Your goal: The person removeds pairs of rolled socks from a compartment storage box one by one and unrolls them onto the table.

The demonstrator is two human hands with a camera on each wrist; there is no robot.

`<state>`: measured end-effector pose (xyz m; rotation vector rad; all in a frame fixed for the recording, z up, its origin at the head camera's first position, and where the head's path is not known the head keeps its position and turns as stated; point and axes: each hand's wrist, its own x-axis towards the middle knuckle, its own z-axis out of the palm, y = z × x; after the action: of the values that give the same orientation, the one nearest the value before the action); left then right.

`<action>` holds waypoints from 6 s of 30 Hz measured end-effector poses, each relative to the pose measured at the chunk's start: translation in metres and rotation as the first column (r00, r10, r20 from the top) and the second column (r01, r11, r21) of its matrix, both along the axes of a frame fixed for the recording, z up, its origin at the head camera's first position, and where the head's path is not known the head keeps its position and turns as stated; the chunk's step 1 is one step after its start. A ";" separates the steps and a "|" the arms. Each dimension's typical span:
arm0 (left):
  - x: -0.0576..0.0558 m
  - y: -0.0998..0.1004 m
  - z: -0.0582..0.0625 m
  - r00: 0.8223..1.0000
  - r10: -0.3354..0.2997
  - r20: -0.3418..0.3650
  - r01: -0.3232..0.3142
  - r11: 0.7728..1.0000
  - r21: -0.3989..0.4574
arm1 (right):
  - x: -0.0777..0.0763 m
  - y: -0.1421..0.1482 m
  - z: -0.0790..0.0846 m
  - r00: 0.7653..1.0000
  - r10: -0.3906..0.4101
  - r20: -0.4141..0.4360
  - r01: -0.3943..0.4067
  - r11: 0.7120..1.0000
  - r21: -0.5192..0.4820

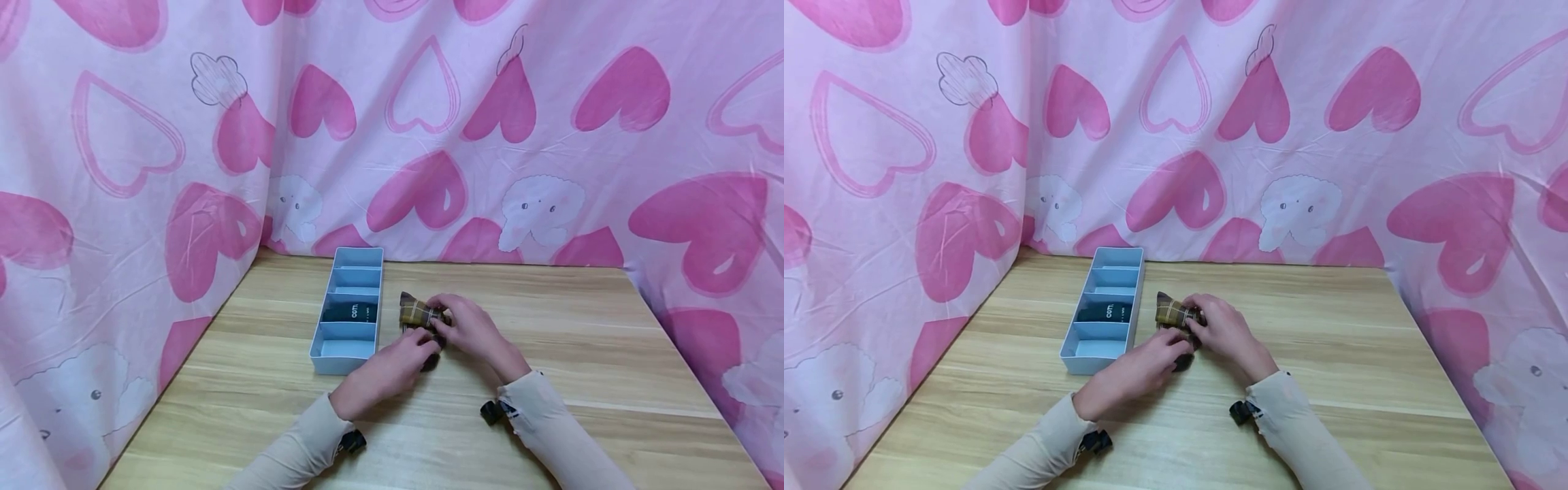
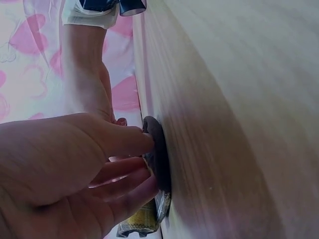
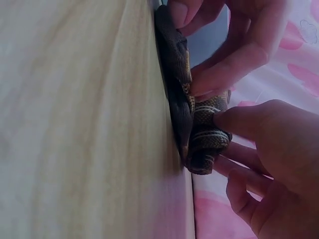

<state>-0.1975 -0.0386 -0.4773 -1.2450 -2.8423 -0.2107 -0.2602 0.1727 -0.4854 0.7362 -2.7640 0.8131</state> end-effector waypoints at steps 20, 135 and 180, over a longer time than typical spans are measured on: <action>0.005 0.001 0.009 0.998 -0.014 0.058 0.016 1.000 -0.024 | 0.001 -0.005 -0.004 0.998 0.012 0.060 -0.012 1.000 0.000; 0.015 0.011 0.008 0.995 0.085 0.059 -0.081 0.994 -0.067 | -0.059 -0.005 -0.004 0.989 -0.089 0.119 0.085 0.995 0.042; 0.015 0.011 0.006 0.997 0.067 0.028 -0.065 0.996 -0.062 | -0.083 -0.002 -0.004 0.983 -0.183 0.031 0.178 0.976 0.127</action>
<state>-0.1825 -0.0275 -0.4716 -1.1657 -2.9311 -0.1425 -0.3434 0.1707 -0.4894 0.4814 -2.8873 0.6329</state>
